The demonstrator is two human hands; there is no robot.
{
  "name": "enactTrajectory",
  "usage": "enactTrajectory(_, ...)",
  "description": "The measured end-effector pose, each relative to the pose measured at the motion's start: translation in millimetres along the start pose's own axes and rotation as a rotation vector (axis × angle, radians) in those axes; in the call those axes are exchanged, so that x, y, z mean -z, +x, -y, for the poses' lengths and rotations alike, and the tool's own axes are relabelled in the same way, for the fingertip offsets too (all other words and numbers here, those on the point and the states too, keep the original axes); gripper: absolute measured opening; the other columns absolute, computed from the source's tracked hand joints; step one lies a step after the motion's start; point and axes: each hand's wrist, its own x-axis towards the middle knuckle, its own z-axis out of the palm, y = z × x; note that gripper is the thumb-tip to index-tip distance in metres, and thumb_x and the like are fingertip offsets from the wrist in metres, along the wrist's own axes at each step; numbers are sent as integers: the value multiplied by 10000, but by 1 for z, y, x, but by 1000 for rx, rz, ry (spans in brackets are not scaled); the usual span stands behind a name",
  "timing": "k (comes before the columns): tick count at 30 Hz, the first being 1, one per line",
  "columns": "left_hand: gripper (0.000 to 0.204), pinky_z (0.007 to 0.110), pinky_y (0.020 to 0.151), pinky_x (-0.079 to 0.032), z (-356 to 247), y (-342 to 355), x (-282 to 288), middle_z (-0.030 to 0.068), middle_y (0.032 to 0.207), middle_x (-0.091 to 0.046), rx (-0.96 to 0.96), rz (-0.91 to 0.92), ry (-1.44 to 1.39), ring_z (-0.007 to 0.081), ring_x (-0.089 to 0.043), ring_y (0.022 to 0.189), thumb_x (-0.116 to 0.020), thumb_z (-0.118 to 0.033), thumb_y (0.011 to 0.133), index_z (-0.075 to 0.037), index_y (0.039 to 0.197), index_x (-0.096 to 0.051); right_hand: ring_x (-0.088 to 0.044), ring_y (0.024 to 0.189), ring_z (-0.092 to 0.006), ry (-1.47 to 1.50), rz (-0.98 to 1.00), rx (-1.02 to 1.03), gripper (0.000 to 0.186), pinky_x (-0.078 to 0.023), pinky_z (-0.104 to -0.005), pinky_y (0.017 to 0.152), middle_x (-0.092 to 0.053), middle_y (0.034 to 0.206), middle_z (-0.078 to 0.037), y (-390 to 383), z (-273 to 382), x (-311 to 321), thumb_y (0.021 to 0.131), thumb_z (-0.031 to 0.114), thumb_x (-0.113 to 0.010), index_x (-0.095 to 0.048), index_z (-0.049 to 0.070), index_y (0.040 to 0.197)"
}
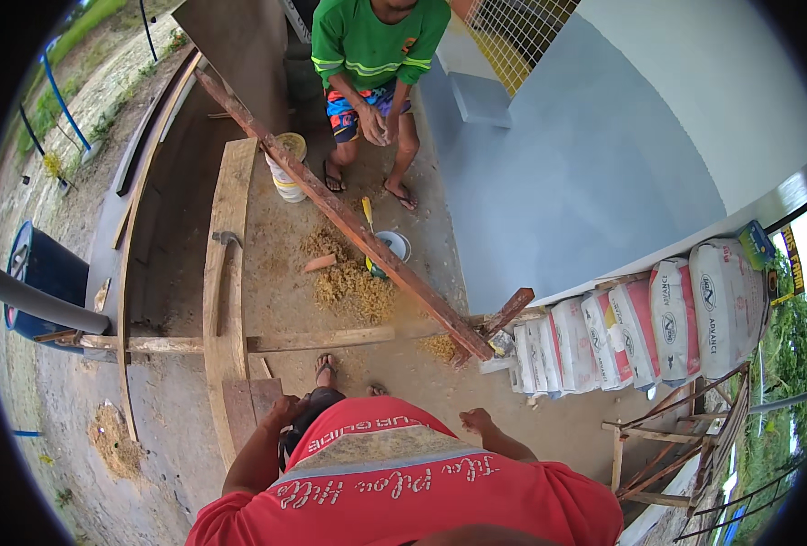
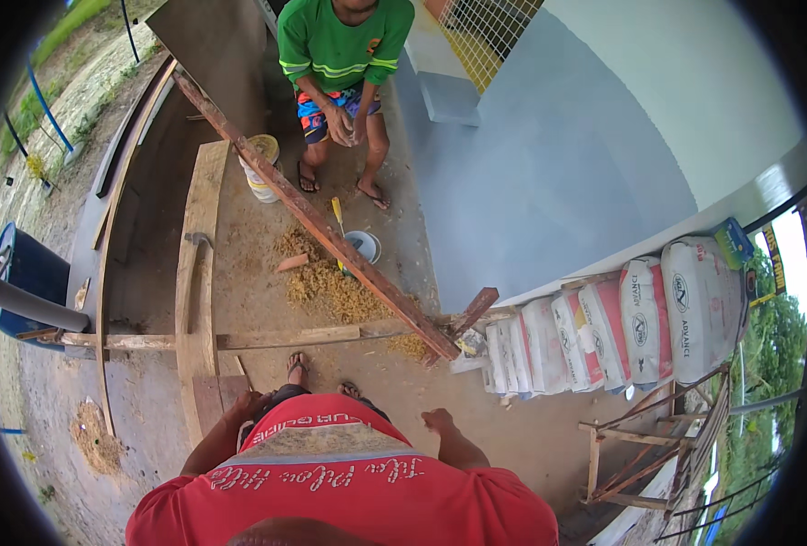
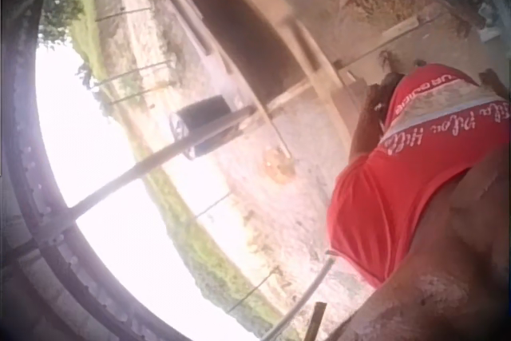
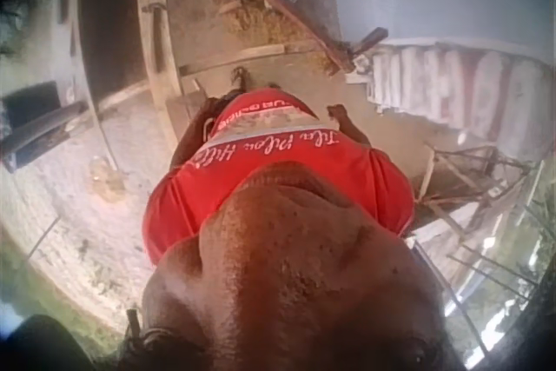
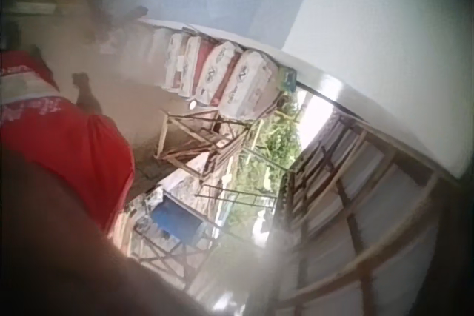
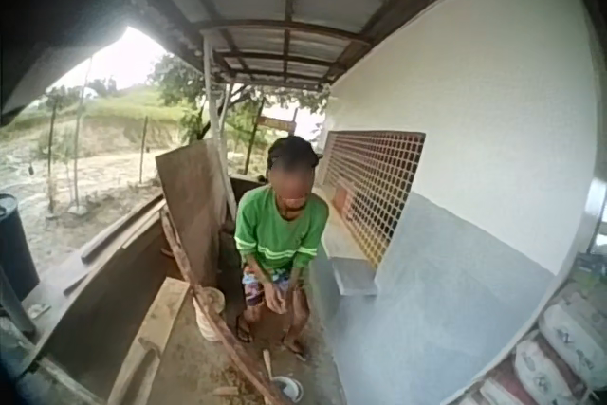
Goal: The person cuts a curved wooden board using a hand saw.
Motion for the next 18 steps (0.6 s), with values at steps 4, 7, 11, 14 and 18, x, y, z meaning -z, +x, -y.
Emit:
enactTrajectory(4,680,451,725,-573,-19,37,76,211,983,-737,-26,-34,-178,334,-715,830,-543,-646,948,-19,1167,-692,-630,501,-198,-227,36,-35,448,-507,-333,527,-635,554,-50,-22,71,-8,840,472,-625,-657,86,615)
enactTrajectory(7,874,481,797,-559,-82,54,141,201,1235,-666,14,-23,-764,309,-666,1014,-464,-746,943,22,1345,-585,-687,632,-250,-328,3,191,376,-541,-388,616,-721,714,-86,4,135,-12,903,471,-584,-728,142,791)
enactTrajectory(11,1011,510,1002,-448,-133,78,185,151,1369,-539,-115,23,-1249,305,-523,1213,-457,-803,905,1,1513,-378,-641,1153,-379,-418,-152,817,651,-491,-464,1005,-617,1303,-262,-31,343,-49,995,533,-527,-566,-9,1354)
enactTrajectory(14,1073,517,1049,-406,-177,89,205,127,1422,-505,-279,33,-1572,292,-500,1234,-445,-853,866,-26,1541,-337,-442,1389,-389,-498,-139,1344,709,-356,-474,1147,-458,1492,-246,-134,496,-57,1003,508,-530,-419,9,1494)
enactTrajectory(18,1131,512,1026,-427,-232,110,219,115,1421,-508,-510,270,-1902,282,-512,1233,-449,-900,816,-39,1542,-342,-377,1430,-372,-706,-420,1755,721,-292,-510,1173,-386,1548,-219,-249,623,-32,981,468,-574,-394,28,1523)
